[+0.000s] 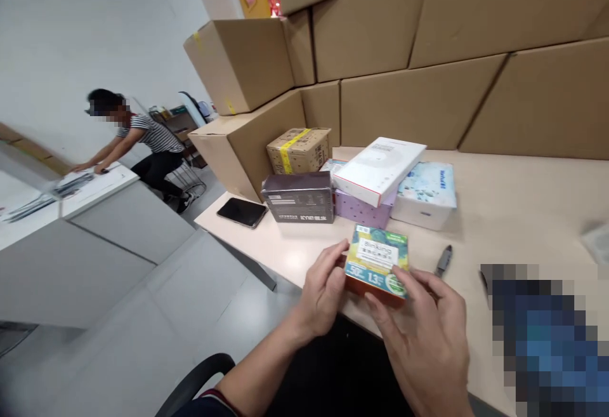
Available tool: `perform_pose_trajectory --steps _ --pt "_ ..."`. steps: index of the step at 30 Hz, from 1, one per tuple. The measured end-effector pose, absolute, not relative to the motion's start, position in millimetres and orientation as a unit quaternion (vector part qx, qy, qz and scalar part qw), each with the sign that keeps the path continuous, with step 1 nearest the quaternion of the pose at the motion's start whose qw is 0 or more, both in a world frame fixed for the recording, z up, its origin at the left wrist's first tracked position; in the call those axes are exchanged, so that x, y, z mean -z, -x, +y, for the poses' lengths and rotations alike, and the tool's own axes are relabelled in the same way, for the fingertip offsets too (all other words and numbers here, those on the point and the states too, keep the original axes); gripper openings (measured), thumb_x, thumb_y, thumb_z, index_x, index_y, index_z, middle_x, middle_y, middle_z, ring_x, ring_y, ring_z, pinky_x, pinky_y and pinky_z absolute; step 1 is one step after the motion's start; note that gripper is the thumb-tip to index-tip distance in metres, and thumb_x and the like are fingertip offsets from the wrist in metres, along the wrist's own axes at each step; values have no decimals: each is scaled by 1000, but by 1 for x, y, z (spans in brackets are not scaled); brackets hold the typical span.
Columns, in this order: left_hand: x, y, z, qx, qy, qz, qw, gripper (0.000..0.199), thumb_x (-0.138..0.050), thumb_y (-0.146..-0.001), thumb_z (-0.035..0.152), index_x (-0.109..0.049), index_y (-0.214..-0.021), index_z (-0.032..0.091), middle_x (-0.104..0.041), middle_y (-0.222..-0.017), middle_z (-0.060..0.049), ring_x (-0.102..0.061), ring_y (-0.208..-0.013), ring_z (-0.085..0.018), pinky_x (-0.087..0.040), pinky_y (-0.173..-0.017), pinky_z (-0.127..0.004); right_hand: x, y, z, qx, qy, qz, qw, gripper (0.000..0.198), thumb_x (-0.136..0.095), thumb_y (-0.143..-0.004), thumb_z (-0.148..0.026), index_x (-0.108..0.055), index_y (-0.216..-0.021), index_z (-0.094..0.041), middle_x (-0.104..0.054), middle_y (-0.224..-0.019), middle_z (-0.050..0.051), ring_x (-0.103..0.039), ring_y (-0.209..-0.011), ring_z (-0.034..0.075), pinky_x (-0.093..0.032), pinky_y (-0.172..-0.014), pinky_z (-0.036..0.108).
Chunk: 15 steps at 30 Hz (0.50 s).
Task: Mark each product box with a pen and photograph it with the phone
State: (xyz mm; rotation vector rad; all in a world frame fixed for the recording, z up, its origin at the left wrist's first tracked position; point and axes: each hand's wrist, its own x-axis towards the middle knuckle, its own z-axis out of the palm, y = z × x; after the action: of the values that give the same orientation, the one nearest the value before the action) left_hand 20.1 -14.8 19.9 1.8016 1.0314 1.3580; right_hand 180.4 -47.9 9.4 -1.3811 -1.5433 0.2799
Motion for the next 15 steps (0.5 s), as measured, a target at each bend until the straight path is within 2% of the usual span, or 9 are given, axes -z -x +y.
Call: perform_pose_trajectory --steps 2,5,7,10,15 --pt "-18 -20 -14 -511 -663 419 351 51 -42 -100 46 -48 -143 19 -56 -140 -14 -57 -123 -26 -48 -104 -43 -13 -184 -53 -80 602 -613 506 41 -56 -92 -45 -53 -130 -30 -53 -123 14 -53 -116 35 -48 -96 60" --pt "-17 -23 -12 -497 -651 446 361 49 -47 -99 43 -50 -142 19 -55 -142 -14 -57 -124 -26 -46 -106 -42 -13 -188 -57 -105 622 -600 493 36 -50 -96 -43 -52 -129 -28 -61 -114 11 -63 -96 27 -58 -80 47" --pt "-17 -25 -9 -494 -656 445 358 47 -50 -98 41 -53 -139 20 -57 -140 -13 -56 -126 -26 -46 -107 -42 -10 -189 -57 -136 622 -603 480 37 -47 -97 -41 -49 -132 -29 -62 -119 10 -65 -98 26 -59 -80 44" --pt "-18 -26 -7 -487 -672 440 343 43 -49 -98 39 -55 -137 22 -59 -138 -11 -56 -126 -26 -44 -108 -43 -6 -189 -57 -152 616 -616 467 41 -46 -97 -39 -45 -137 -30 -61 -127 10 -63 -112 27 -58 -87 45" --pt "-19 -27 -7 -491 -672 444 332 41 -50 -98 38 -58 -135 23 -60 -136 -10 -55 -127 -26 -43 -109 -43 -5 -190 -58 -165 618 -618 456 47 -51 -95 -40 -43 -141 -30 -61 -129 11 -65 -109 28 -59 -86 47"
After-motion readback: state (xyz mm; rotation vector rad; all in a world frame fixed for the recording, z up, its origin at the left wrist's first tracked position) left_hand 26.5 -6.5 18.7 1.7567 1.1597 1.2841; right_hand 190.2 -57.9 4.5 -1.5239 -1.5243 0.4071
